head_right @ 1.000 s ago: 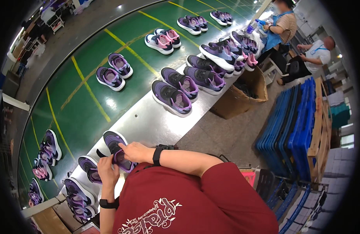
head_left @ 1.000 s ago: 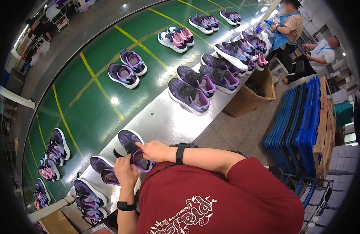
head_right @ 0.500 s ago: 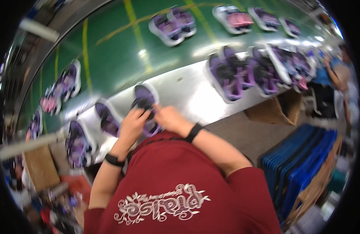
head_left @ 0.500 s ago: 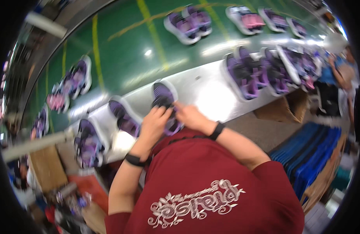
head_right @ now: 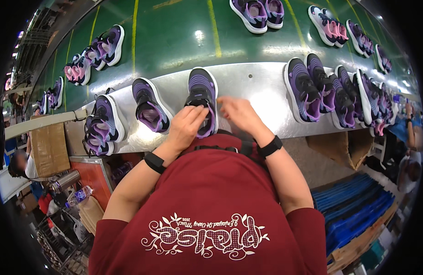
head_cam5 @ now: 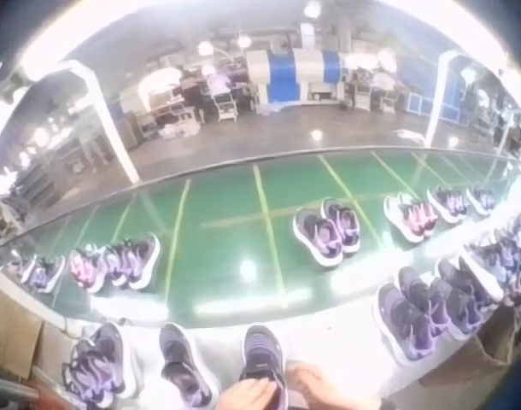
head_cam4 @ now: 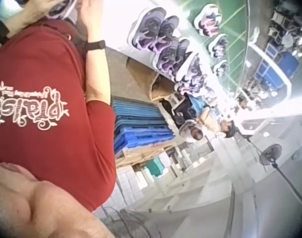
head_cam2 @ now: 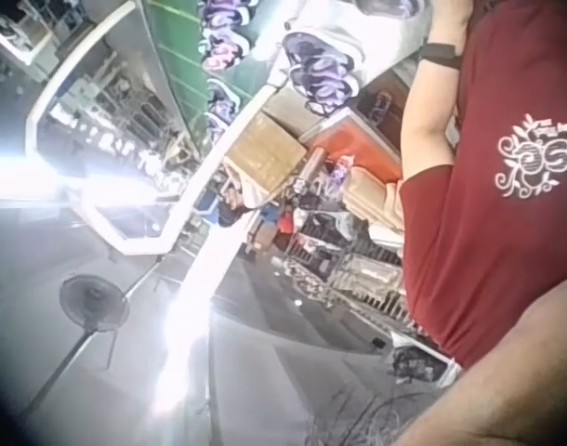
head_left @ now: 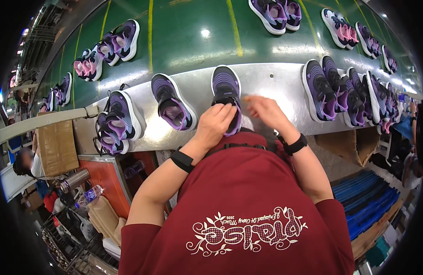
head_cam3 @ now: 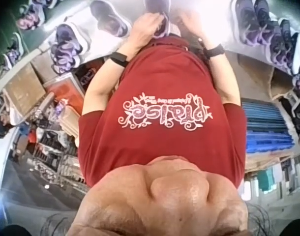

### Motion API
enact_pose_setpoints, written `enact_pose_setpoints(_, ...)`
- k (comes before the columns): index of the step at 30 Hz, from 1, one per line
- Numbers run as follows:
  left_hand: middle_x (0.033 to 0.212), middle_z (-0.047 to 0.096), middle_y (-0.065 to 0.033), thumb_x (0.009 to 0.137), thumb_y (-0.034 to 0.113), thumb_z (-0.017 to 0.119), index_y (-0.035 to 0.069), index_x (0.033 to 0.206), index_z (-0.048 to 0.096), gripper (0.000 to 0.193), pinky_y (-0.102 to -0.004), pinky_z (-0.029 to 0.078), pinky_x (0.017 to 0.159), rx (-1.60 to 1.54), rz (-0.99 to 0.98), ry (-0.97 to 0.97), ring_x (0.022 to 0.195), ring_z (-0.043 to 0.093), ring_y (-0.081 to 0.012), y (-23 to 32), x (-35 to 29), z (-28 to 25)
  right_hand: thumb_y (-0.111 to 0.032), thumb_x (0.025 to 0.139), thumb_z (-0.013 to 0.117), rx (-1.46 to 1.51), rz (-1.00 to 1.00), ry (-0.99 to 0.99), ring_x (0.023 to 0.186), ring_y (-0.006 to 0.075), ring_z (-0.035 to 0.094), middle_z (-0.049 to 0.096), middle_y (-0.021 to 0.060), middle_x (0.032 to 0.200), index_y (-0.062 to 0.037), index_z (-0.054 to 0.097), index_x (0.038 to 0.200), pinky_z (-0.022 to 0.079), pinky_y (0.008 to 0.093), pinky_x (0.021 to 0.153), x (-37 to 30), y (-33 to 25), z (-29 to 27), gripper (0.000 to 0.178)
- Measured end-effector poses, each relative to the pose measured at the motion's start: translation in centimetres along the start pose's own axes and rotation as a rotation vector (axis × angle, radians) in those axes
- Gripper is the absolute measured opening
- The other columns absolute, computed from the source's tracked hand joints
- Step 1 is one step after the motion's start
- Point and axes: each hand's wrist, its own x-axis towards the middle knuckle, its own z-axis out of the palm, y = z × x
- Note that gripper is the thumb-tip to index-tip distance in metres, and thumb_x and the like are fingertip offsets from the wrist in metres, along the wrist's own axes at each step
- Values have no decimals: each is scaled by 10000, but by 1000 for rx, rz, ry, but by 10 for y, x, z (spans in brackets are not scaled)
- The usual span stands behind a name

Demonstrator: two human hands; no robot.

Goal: The recorder is inspecting and organizing shoes on a conveyor belt in a manufacturing facility.

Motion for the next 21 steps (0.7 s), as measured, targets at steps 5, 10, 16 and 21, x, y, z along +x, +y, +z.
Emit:
enact_pose_setpoints(5, 937, 619, -42, 688, 115, 602, 70, 1026, 651, 344, -306, 472, 685, 45, 65, -34, 796, 566, -192, 3, 10, -4, -359, 932, 494, 155, 221, -5, 540, 101, 514, 565, 30, 629, -11, 619, 781, 425, 241, 521, 15, -56, 10, 400)
enact_pose_setpoints(10, 823, 569, -28, 668, 89, 608, 61, 964, 662, 302, -323, 451, 641, 19, 30, -39, 748, 542, -200, 1, 11, -1, -250, 895, 575, 337, 233, -43, 477, 45, 421, 492, -37, 557, -65, 572, 671, 325, 212, 441, 18, -47, 5, 291)
enact_pose_setpoints(16, 795, 564, -34, 655, 59, 609, 50, 917, 666, 267, -323, 451, 620, -1, 24, -42, 730, 538, -206, 1, 14, -1, -244, 895, 589, 525, 375, -53, 430, 39, 383, 479, -44, 544, -82, 575, 661, 262, 197, 383, 11, -4, 4, 285)
enact_pose_setpoints(21, 788, 567, -31, 646, 46, 613, 53, 908, 665, 268, -325, 452, 601, 5, 20, -67, 702, 536, -207, 1, 14, -2, -259, 904, 594, 523, 417, -158, 429, 36, 380, 472, -48, 543, -81, 578, 660, 262, 192, 382, 11, 7, 2, 303)
